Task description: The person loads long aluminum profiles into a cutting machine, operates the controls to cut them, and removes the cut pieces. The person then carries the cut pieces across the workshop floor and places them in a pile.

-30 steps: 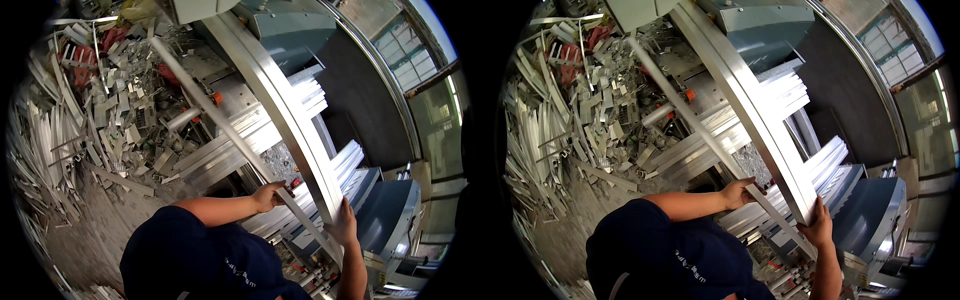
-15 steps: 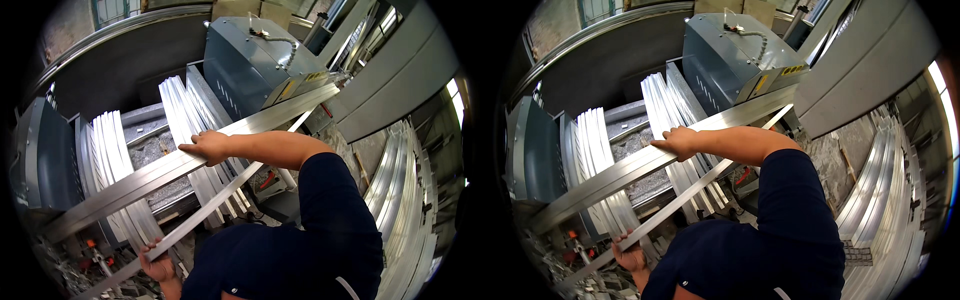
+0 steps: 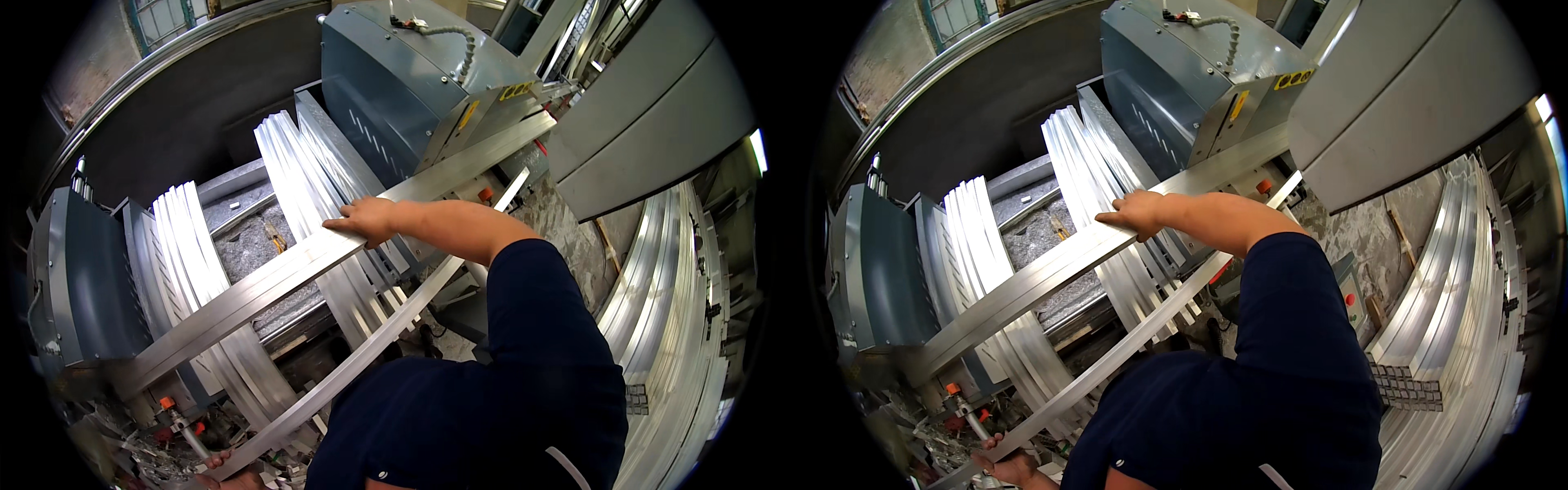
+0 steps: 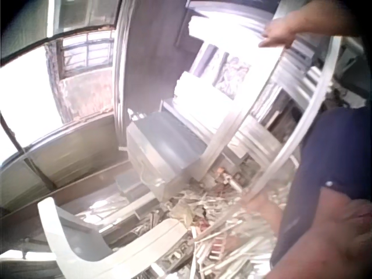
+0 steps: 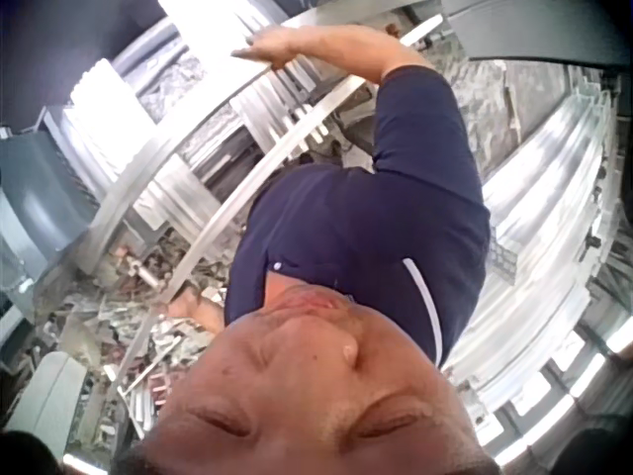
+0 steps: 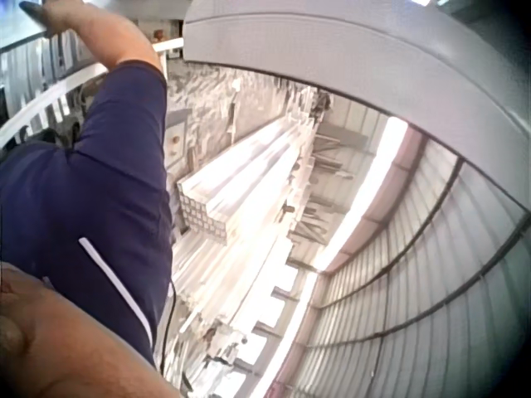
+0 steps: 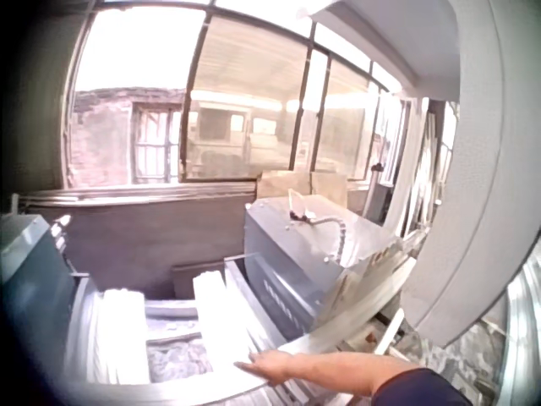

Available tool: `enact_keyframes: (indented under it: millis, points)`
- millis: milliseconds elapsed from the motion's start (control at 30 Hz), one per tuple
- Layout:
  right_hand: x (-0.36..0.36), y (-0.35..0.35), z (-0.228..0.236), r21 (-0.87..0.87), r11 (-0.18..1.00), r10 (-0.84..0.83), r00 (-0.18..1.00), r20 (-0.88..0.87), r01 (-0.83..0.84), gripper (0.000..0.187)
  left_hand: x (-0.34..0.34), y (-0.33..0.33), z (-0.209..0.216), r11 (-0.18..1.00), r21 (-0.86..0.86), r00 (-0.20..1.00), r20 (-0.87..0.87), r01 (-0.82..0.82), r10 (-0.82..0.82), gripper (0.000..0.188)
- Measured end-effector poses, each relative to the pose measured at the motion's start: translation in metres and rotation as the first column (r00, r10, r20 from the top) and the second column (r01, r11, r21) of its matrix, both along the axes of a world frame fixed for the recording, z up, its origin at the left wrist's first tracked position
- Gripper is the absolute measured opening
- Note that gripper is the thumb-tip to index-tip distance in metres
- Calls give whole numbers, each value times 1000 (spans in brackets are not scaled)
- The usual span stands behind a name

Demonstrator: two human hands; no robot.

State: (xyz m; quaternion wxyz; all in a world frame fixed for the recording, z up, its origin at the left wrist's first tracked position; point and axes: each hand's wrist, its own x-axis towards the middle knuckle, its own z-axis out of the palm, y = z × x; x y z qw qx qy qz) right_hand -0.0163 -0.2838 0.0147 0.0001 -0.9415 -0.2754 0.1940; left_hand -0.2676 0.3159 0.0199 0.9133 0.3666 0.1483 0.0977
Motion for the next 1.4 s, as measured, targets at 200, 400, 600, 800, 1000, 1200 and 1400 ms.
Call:
enact_keyframes:
  millis: [200, 400, 600, 800, 1000, 1200, 1400]
  points:
    - [-6, 2, -9, -24, 996, -89, 996, 29, 90, 105, -1, 1, 4, 978, -64, 970, 152, 201, -190, 49]
    - [-11, 68, -16, 81, 993, -96, 990, 100, 88, 92, 6, 2, 15, 977, -13, 969, 132, 212, -208, 51]
    - [8, 154, -17, 135, 991, -12, 998, 69, 2, 96, 2, -12, 31, 973, -35, 963, 153, 229, -221, 51]
    - [28, 204, -37, 157, 987, -31, 999, -9, 33, 100, -7, -20, 27, 992, -78, 994, 57, 100, -96, 49]
    - [17, 184, -22, 52, 996, -79, 996, 35, 77, 101, -10, -45, 25, 980, -194, 999, -39, -36, 29, 52]
    - [1, 122, 9, -7, 999, -33, 995, 91, 34, 105, -26, -51, 19, 950, -300, 996, -16, -85, 84, 54]
    - [-4, 103, 7, 1, 999, -46, 993, 109, 46, 107, -15, -64, 8, 939, -336, 997, -37, -74, 65, 54]
